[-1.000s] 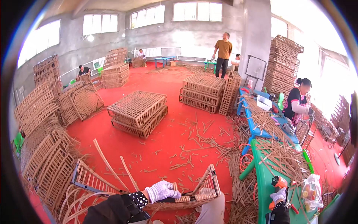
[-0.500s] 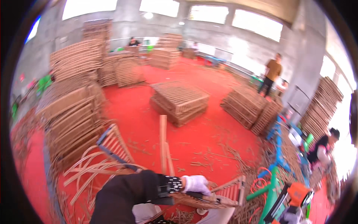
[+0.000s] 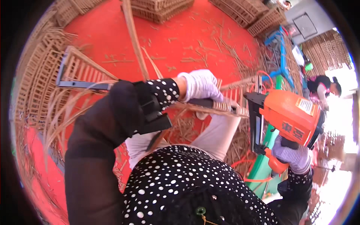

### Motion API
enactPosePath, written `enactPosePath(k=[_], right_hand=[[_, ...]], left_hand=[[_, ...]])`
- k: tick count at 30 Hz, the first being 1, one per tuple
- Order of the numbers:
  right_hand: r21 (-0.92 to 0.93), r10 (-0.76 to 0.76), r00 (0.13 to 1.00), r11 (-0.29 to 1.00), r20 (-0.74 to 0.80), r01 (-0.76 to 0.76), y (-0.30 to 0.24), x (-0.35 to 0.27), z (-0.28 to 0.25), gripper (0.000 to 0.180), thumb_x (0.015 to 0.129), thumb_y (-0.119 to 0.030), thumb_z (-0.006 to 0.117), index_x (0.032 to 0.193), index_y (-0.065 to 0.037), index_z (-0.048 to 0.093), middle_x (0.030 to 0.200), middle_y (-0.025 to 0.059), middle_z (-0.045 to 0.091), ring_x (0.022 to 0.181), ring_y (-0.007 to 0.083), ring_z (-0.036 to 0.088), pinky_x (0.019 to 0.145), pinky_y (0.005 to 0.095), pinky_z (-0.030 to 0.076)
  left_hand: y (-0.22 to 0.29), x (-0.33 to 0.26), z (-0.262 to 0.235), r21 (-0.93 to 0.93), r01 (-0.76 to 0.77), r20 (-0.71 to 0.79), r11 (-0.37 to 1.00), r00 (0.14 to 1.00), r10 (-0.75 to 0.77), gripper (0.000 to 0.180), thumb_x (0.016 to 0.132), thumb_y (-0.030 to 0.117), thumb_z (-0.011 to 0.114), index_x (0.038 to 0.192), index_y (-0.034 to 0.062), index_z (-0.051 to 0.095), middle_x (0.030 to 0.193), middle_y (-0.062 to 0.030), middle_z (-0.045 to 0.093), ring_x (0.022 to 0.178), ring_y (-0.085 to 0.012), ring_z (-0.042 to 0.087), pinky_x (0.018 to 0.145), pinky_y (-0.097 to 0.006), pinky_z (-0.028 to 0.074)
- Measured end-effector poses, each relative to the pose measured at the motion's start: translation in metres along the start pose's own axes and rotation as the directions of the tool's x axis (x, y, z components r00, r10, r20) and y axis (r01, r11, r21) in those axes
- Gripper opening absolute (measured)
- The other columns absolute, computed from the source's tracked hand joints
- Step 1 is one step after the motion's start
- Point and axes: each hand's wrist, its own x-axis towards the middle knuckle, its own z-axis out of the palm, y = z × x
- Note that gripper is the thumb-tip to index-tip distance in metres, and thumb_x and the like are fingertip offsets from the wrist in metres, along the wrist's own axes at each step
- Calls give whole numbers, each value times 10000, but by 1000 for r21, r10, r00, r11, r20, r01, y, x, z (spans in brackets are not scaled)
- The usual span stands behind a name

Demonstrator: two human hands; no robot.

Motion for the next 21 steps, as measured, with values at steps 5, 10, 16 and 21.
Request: enactPosePath(k=[5, 10, 16, 21], right_hand=[[-256, 35, 998, 967, 49, -21, -6, 14, 8, 213, 770, -99, 614, 968, -31, 576, 925, 41, 575, 896, 102, 538, 792, 273, 452], [-291, 12, 996, 957, 84, 13, -9, 11, 19, 238, 733, -73, 609, 968, -38, 594, 816, 46, 624, 726, 149, 605, 654, 287, 498], [-311, 3, 995, 950, 96, 27, -19, 17, 25, 265, 675, -48, 645, 935, -32, 597, 766, 43, 616, 695, 139, 594, 632, 299, 491], [-255, -2, 999, 967, 48, 14, -29, 20, 35, 243, 673, -62, 659, 905, -27, 594, 761, 37, 610, 671, 126, 574, 632, 291, 481]], left_hand=[[-1, 15, -7, 70, -67, 42, 995, 997, 64, 365, 693, 396, 672, 670, 33, 644, 568, -115, 577, 518, -194, 557, 512, -331, 424], [14, 4, -3, 77, 110, 43, 991, 993, -114, 359, 680, 379, 652, 804, 43, 677, 768, -146, 644, 733, -282, 626, 674, -357, 477], [9, 3, 1, 38, 94, -25, 995, 995, -93, 276, 668, 361, 655, 658, 88, 693, 567, -99, 598, 524, -200, 563, 545, -327, 439], [6, 6, -3, 138, -6, -6, 990, 1000, 7, 246, 651, 336, 662, 652, 91, 689, 571, -105, 599, 547, -224, 573, 551, -326, 442]])
